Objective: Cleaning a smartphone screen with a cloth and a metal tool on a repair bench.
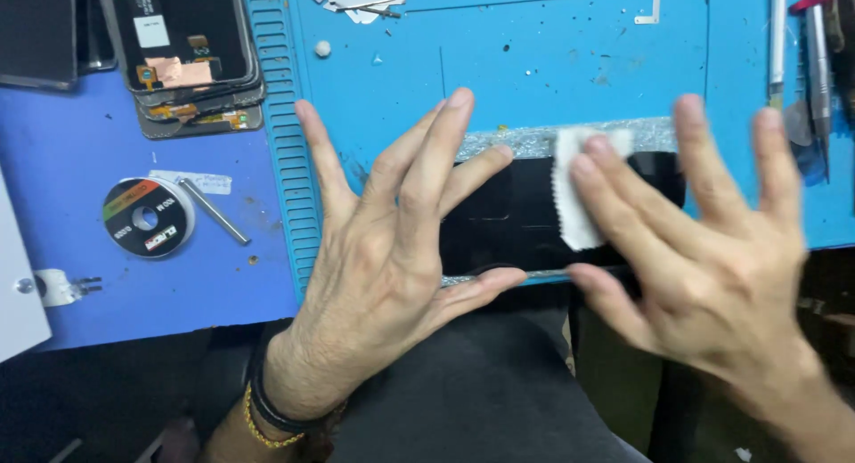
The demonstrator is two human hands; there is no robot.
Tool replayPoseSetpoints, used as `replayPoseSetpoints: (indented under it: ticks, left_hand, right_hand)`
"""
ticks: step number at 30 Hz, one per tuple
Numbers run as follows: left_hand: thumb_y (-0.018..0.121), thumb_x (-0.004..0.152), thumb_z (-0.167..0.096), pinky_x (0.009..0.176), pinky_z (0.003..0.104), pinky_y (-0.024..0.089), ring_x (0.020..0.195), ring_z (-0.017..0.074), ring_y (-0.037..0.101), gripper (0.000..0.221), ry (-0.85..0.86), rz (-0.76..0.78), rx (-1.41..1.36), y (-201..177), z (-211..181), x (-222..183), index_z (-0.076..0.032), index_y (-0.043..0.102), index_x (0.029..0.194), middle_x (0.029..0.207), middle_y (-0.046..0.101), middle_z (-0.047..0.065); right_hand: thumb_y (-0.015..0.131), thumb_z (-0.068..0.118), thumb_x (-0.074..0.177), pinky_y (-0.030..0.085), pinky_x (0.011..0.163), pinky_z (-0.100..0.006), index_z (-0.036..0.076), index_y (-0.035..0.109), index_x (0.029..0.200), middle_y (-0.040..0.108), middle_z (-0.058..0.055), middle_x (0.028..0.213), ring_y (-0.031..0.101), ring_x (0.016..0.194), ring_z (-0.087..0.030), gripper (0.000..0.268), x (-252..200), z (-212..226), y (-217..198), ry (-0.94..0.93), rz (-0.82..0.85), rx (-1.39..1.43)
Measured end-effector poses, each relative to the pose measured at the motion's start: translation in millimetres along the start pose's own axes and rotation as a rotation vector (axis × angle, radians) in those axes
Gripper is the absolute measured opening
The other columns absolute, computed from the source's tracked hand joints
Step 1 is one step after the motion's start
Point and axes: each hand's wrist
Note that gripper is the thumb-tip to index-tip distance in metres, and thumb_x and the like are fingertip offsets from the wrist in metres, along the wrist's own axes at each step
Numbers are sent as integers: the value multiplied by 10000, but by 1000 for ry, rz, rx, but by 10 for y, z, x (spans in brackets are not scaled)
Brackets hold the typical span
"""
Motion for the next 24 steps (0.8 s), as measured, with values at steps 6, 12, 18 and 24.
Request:
replayPoseSetpoints:
  ticks: [6,12,18,24]
  left_hand:
    - [790,993,-662,1163,912,2,1575,282,473,1029,24,-8,10,18,33,-17,55,294,1540,1660,511,124]
    - [754,926,-751,1170,895,-37,1606,310,529,1118,8,26,17,-5,46,-16,40,288,1565,1700,418,140]
    - [1010,811,-721,1171,892,-19,1598,273,573,1241,20,51,49,-39,30,-7,43,434,1601,1701,248,162]
    - [951,857,-776,1157,903,-17,1580,277,635,1228,21,39,81,2,27,-10,30,407,1607,1710,236,153]
  right_hand:
    - [376,631,1032,193,1295,-632,105,718,1507,835,-149,1400,443,1515,-463,787,-232,-59,-86,-71,91,-110]
    - [320,605,1067,246,1226,-619,113,680,1455,722,-92,1434,541,1411,-423,723,-54,258,-23,-153,-16,77]
    - [316,651,1051,177,1257,-649,-4,699,1471,744,-226,1460,455,1473,-499,867,-59,317,48,-28,-21,10]
    - [399,535,1148,207,1267,-732,-32,721,1609,843,-299,1506,392,1573,-578,799,-377,-43,-51,108,30,-103]
Point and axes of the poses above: each hand's wrist, its own x-axis towards the middle knuckle, its own y-axis out of the palm, z = x × y
